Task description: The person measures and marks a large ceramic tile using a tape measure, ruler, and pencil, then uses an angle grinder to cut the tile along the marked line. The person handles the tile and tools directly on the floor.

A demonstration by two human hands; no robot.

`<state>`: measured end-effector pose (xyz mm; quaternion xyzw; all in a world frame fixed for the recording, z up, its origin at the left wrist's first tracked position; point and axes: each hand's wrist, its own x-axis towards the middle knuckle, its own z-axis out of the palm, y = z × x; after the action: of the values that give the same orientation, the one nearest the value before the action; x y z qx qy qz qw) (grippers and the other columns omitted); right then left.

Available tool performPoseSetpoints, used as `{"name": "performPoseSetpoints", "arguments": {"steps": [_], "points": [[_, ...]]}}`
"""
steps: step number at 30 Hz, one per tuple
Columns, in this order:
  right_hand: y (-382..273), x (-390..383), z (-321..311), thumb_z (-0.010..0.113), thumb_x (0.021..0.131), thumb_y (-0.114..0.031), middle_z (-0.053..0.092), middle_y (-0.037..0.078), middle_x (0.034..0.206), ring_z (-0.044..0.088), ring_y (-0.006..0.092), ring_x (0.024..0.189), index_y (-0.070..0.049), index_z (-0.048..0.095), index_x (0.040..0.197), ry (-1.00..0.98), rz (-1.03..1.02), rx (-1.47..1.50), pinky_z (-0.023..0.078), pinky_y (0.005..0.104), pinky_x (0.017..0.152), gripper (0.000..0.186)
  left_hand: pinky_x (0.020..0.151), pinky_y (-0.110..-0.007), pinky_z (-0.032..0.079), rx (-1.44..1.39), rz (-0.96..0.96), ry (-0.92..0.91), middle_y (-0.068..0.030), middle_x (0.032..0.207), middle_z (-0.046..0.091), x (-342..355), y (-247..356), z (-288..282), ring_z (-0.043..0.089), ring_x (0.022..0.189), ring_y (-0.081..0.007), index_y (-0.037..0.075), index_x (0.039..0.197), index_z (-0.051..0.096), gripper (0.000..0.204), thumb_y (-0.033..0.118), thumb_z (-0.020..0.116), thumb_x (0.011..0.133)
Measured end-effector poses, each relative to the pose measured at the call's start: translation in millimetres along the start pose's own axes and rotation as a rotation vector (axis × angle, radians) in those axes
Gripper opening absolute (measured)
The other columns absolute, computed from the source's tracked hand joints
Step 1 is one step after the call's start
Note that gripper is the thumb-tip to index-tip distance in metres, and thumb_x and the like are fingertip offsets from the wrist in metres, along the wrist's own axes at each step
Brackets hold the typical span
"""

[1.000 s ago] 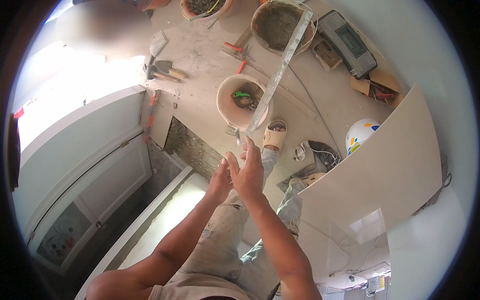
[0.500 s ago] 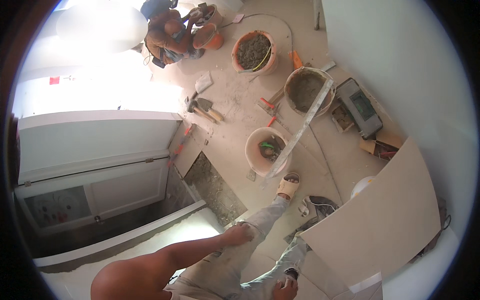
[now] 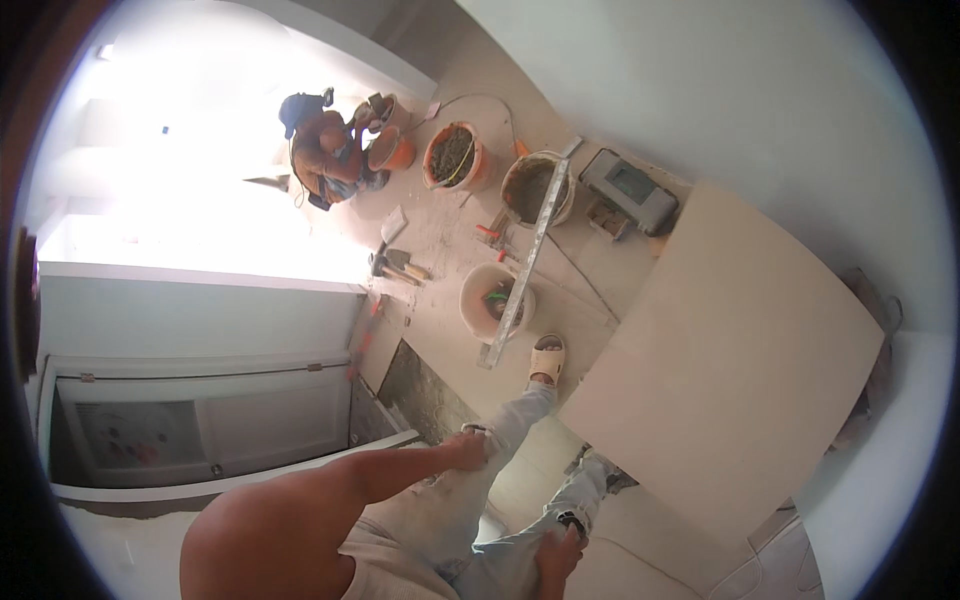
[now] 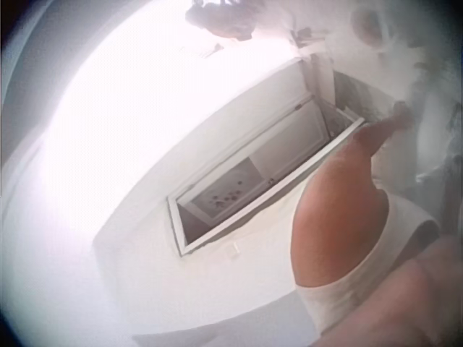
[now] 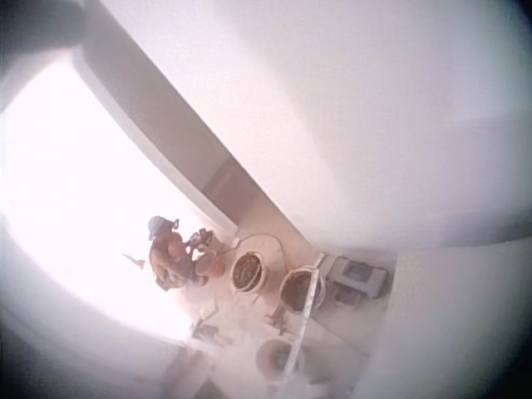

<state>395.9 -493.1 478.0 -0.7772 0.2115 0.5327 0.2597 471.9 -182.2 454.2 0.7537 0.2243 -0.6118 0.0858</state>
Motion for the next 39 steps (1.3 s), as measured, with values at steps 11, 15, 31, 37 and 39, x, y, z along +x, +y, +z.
{"name": "performPoseSetpoints", "arguments": {"steps": [11, 15, 31, 37, 39], "points": [[25, 19, 22, 0.063, 0.09, -0.037, 0.045, 0.027, 0.144, 0.045, 0.0477, 0.129, -0.004, 0.047, 0.141, 0.018, -0.067, 0.213, 0.04, 0.0524, 0.107, 0.063, 0.101, -0.046, 0.048, 0.316, 0.123, 0.162, -0.0209, 0.127, 0.061, -56, 73, -88, 0.059, 0.121, -0.0343, 0.002, 0.123, 0.061, 0.053, 0.041, 0.064, 0.087], [3, 16, 14, 0.063, 0.088, -0.038, 0.039, 0.032, 0.144, 0.048, 0.0517, 0.124, -0.007, 0.049, 0.14, 0.01, 0.124, 0.261, 0.047, 0.0547, 0.1, 0.062, 0.101, -0.045, 0.047, 0.182, 0.366, 0.259, -0.0199, 0.118, 0.065, -17, 67, -102, 0.061, 0.116, -0.0341, 0.005, 0.123, 0.063, 0.052, 0.043, 0.066, 0.088], [-86, 109, 48, 0.059, 0.093, -0.04, 0.061, 0.021, 0.085, 0.058, 0.0397, 0.076, 0.0, 0.064, 0.089, 0.651, 0.419, 0.769, 0.048, 0.0477, 0.072, 0.041, 0.094, -0.047, 0.047, 0.371, 1.25, 0.794, -0.0208, 0.114, 0.06, 123, 394, -384, 0.059, 0.108, -0.0377, -0.001, 0.117, 0.062, 0.044, 0.035, 0.069, 0.092], [-149, 170, 25, 0.043, 0.101, -0.059, 0.065, 0.011, 0.11, 0.062, 0.0249, 0.093, -0.002, 0.056, 0.123, 0.82, 0.462, 2.012, 0.049, 0.0381, 0.082, 0.062, 0.097, -0.048, 0.047, 0.583, 1.2, 0.894, -0.026, 0.123, 0.058, 153, 524, -428, 0.058, 0.113, -0.0404, -0.002, 0.128, 0.057, 0.062, 0.045, 0.07, 0.09], [-146, 183, 29, 0.041, 0.102, -0.06, 0.062, 0.011, 0.12, 0.061, 0.0226, 0.103, -0.001, 0.051, 0.133, 0.833, 0.309, 2.285, 0.049, 0.0363, 0.089, 0.067, 0.097, -0.048, 0.048, 0.577, 1.119, 0.816, -0.0272, 0.119, 0.06, 157, 550, -414, 0.06, 0.111, -0.041, -0.003, 0.13, 0.055, 0.068, 0.051, 0.067, 0.09]]}}
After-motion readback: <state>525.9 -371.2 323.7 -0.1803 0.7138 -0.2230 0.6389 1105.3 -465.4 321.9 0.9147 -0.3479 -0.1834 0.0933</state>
